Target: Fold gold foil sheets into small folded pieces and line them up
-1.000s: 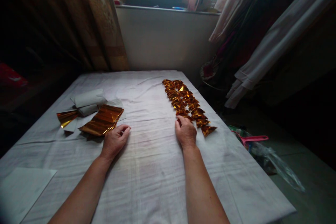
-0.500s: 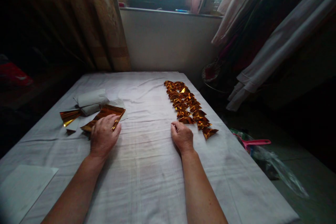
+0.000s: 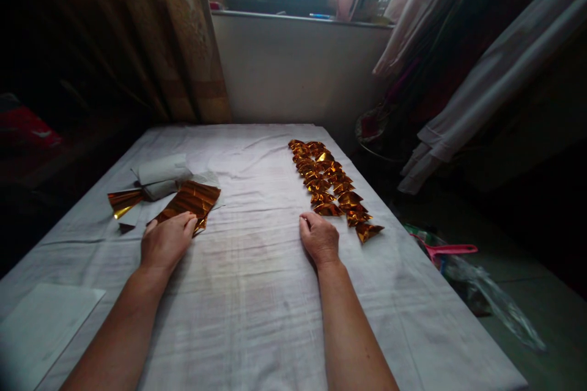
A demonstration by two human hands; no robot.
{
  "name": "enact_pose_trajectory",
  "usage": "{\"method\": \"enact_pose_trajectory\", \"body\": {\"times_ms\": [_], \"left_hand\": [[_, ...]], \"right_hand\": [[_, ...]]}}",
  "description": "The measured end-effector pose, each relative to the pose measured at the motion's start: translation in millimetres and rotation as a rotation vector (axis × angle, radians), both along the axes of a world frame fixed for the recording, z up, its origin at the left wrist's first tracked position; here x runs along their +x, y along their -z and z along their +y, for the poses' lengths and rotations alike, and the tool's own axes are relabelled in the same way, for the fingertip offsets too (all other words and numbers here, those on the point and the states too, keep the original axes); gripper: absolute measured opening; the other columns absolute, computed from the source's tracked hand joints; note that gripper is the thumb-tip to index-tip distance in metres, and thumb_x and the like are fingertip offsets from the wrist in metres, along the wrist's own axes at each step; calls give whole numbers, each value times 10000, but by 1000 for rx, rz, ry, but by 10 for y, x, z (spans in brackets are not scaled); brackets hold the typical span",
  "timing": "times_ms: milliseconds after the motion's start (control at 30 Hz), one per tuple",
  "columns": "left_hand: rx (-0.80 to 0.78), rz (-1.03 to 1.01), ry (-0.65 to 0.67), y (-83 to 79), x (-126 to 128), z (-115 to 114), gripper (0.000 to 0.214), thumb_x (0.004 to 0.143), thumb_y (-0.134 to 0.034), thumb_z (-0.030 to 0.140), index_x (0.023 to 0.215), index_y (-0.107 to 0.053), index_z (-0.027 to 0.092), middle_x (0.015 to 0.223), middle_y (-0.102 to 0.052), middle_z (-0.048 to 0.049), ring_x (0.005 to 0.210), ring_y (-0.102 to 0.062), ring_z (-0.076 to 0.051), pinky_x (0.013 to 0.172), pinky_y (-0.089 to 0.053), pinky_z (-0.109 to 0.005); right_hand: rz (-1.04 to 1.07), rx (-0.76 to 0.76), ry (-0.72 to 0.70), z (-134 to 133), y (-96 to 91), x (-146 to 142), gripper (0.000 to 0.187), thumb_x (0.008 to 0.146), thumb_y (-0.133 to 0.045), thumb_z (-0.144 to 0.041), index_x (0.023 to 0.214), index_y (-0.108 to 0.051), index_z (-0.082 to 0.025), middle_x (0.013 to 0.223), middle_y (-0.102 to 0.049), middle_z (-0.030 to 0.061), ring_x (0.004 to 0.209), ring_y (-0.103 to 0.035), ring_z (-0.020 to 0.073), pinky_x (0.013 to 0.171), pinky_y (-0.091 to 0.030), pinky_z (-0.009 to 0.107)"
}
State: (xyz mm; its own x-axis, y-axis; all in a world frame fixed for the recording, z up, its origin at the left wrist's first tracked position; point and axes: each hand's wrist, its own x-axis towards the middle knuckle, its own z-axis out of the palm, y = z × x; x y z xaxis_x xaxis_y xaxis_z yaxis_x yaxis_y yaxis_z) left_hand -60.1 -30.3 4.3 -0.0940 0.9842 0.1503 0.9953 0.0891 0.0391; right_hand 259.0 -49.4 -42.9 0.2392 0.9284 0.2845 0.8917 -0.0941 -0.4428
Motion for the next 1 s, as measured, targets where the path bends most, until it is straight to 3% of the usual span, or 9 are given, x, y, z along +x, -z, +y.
{"method": "enact_pose_trajectory", "body": {"times_ms": [167,333,433,500,633,700,800,933,1000], "left_hand": [[168,-38,-29,-84,-48,-3,341,950,-427,381,875,-729,240,827,-767,-71,755,-678,-240,783,-454,-345],[335,-109,227,-75,158,-23,323,983,-412,349,919,-690,198,870,-761,-68,789,-687,-233,999,-404,-433],[292,-163,510,-49,399,-84,293,985,-426,332,881,-671,209,825,-746,-36,759,-678,-199,1014,-416,-413],[249,-186,616,-30,558,-147,281,984,-434,316,848,-658,216,806,-737,-23,752,-669,-190,1014,-418,-427],[204,-258,719,-17,737,-248,305,993,-416,297,815,-652,221,784,-731,-5,758,-665,-170,1030,-414,-425],[214,-318,720,-17,712,-239,306,995,-415,344,884,-674,225,839,-746,-17,793,-675,-173,1022,-433,-411],[275,-406,600,12,536,-134,367,984,-414,434,1118,-665,202,1074,-742,-77,1003,-667,-210,1010,-459,-397],[294,-246,263,132,265,24,370,974,-413,390,1170,-681,227,1292,-660,-98,1301,-489,-338,1118,-261,-621],[224,-154,245,200,208,46,336,951,-460,364,1162,-693,248,1330,-638,-91,1345,-429,-370,1119,-183,-678]], "right_hand": [[6,32,-14,6,45,17,233,877,-524,-299,925,-744,-238,941,-759,39,809,-677,187,693,-456,254],[71,184,-80,23,61,-16,338,879,-497,-272,1148,-684,-191,960,-740,68,742,-670,176,711,-509,279],[7,363,-199,11,-2,-118,469,892,-510,-303,1336,-558,-159,1209,-664,140,1018,-652,228,878,-506,351],[-108,416,-299,-13,-69,-212,524,877,-574,-332,1378,-522,-187,1421,-517,165,1283,-504,283,1008,-433,429],[-208,410,-500,-66,-183,-363,288,853,-649,-293,1136,-694,-267,1476,-477,117,1395,-368,328,1072,-325,504],[-165,400,-559,-82,-204,-383,129,863,-630,-249,937,-734,-269,1312,-636,76,1297,-491,299,1056,-331,480],[5,348,-526,-97,-195,-356,155,873,-573,-209,877,-725,-240,986,-757,46,969,-668,213,929,-430,367],[328,270,-294,-93,-165,-307,224,876,-529,-315,886,-723,-205,806,-745,41,702,-655,173,671,-473,269],[529,249,-185,-73,-168,-304,270,861,-535,-391,900,-720,-197,781,-734,36,681,-641,171,646,-476,261]]}}
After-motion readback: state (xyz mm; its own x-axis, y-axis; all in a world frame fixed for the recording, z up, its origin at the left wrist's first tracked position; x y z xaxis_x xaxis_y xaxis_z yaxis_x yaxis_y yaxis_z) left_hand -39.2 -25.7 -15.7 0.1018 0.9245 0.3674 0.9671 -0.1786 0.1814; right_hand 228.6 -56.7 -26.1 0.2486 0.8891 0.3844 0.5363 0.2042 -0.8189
